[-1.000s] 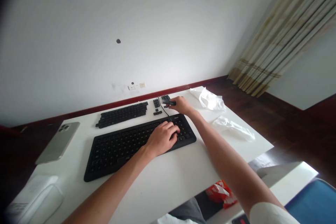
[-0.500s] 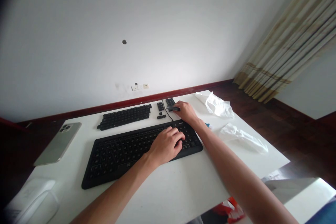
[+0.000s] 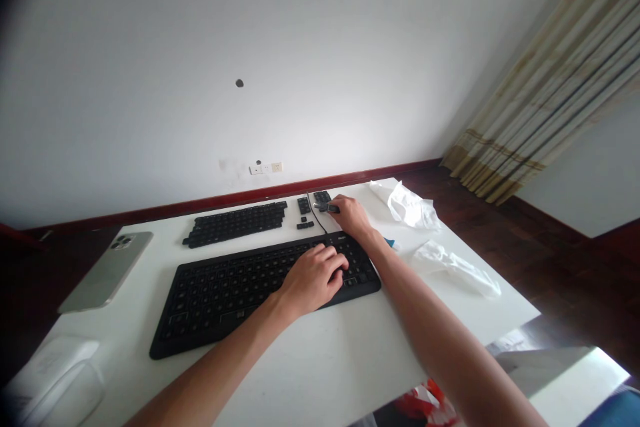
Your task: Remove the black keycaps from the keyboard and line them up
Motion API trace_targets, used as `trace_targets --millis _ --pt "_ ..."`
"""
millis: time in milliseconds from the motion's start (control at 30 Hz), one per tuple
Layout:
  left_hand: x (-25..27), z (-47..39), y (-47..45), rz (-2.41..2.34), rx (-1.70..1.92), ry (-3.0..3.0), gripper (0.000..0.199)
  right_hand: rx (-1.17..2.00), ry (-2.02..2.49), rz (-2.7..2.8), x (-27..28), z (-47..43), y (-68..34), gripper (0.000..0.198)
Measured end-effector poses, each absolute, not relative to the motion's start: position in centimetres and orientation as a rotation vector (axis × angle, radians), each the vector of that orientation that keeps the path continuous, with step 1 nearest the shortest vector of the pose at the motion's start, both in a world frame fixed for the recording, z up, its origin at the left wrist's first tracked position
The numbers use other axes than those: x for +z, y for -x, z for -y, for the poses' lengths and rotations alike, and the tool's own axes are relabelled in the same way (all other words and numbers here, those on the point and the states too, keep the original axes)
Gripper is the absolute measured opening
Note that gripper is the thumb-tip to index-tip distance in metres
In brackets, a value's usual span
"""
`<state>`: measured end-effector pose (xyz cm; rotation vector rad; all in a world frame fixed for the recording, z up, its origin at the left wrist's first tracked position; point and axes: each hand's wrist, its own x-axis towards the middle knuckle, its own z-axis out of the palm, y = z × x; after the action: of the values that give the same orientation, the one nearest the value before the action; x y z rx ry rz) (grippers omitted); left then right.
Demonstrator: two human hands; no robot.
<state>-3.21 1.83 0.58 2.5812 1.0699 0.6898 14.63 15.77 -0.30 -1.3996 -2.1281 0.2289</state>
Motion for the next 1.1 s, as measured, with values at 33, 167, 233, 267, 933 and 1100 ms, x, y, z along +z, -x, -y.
trace_targets --millis 33,167,233,267,933,1100 --pt "0.6 -1.8 3.2 -1.071 0.690 -2.582 0.014 0.226 1.390 2.110 -0.2 -15.7 -14.6 0.015" --pt "0.5 -1.9 3.2 -1.075 0.701 -2.582 0.013 0.208 1.364 1.916 0.6 -15.3 -14.6 0.024" --pt "0.5 -1.9 3.2 -1.070 0.705 -2.585 0.013 0.216 1.409 1.788 1.1 -15.0 -14.8 0.027" --pt "0.5 -1.9 3.2 -1.067 0.706 -2.586 0.013 0.223 1.430 1.734 1.4 -14.8 -14.9 0.027" --pt "0.4 -1.8 3.2 -1.091 0.731 -2.581 0.012 0.302 1.588 2.163 0.0 -15.2 -15.7 0.043" --pt "0.4 -1.7 3.2 -1.085 0.734 -2.582 0.012 0.333 1.592 2.152 -0.3 -15.6 -15.7 0.044"
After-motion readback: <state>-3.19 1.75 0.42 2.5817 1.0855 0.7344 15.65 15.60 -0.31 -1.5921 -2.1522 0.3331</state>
